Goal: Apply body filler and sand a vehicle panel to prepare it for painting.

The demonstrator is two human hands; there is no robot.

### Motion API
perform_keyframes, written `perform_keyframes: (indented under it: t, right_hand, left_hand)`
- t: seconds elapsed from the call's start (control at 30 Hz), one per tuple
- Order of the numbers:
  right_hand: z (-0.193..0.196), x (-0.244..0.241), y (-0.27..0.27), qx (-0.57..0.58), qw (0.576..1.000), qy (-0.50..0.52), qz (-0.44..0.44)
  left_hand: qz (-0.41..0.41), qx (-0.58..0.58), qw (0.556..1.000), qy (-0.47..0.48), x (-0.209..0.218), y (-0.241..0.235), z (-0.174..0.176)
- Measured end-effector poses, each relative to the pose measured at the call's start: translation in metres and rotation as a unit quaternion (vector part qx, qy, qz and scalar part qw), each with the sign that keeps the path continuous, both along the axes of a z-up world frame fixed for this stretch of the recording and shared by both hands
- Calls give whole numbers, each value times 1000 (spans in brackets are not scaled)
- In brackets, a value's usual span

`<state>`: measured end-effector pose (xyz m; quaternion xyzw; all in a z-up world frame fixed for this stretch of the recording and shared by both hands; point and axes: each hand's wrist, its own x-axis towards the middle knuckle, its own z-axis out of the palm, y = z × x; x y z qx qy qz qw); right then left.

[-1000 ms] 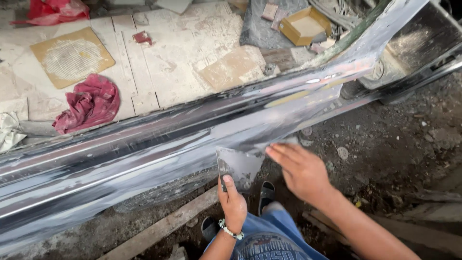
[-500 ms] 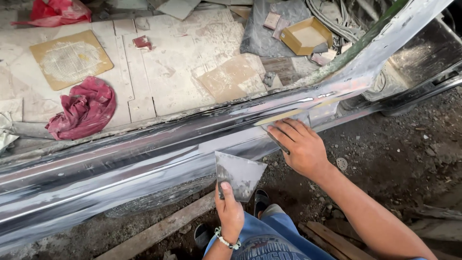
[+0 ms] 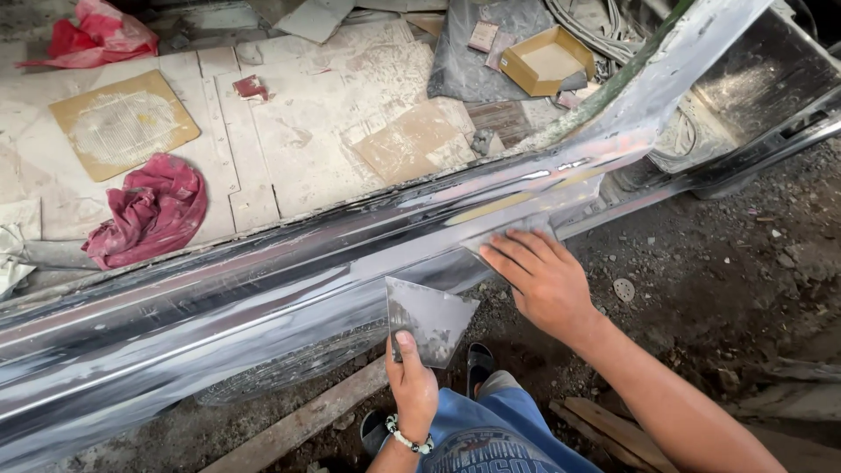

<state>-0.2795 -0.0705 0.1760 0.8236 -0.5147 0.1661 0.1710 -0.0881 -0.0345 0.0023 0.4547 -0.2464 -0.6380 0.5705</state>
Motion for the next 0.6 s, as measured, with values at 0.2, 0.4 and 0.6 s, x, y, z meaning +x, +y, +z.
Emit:
perform_keyframes:
  t: [0.2, 0.4, 0.6]
  right_hand:
    - [10, 12, -23, -11, 1000, 22, 19]
    - [2, 19, -28, 11, 1000, 20, 12]
    - [-5, 22, -17, -2, 1000, -13, 13]
  left_hand:
    - [13, 8, 1000, 5, -1, 6, -15]
    - [31, 12, 999, 14, 1, 5, -13]
    - [18, 11, 999, 26, -1, 6, -11]
